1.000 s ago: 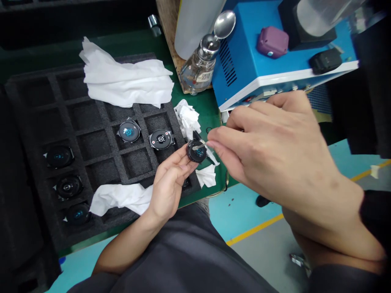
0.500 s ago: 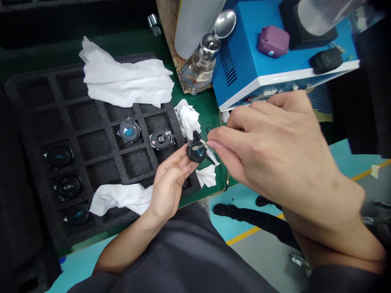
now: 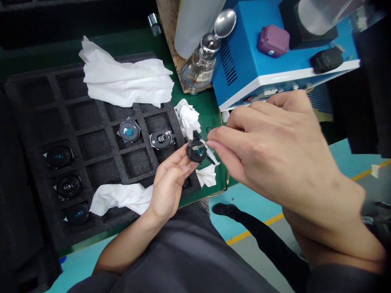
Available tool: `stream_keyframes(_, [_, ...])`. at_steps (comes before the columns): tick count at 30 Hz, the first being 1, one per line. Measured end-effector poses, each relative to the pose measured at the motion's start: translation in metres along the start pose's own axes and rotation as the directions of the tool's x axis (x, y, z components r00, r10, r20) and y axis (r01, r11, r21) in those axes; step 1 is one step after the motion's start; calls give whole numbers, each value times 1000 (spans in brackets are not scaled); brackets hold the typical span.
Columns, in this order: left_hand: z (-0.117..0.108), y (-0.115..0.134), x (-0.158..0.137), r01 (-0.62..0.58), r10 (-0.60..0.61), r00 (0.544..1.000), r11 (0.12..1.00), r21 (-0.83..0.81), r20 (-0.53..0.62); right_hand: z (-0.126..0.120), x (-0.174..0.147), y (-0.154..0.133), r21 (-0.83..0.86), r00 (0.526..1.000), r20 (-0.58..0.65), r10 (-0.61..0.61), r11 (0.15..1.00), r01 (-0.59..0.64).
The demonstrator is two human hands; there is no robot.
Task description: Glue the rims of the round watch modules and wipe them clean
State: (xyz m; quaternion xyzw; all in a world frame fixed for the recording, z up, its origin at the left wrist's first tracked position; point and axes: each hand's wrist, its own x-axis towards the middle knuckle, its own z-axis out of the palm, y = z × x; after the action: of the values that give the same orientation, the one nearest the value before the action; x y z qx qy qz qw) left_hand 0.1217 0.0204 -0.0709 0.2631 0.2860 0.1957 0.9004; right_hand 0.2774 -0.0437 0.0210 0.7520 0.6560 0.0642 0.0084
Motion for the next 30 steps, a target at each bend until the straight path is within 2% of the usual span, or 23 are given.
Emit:
stream_keyframes(11, [-1, -1, 0, 6, -6, 1000, 1000, -4, -4, -1, 1, -1, 8, 1000, 16, 12, 1000, -13])
stream_keyframes(20, [-1, -1, 0, 6, -7, 1000, 1000, -6, -13, 1, 0, 0, -28, 1000, 10, -9, 1000, 9])
stream_keyframes(25, [-1, -1, 0, 4, -4, 1000, 1000, -9, -9, 1, 0, 0, -84, 998, -35, -57, 995, 54])
stream_keyframes(30, [-1, -1, 1, 2, -2, 1000, 1000, -8, -11, 0, 0, 0, -79, 998, 2, -55, 995, 55])
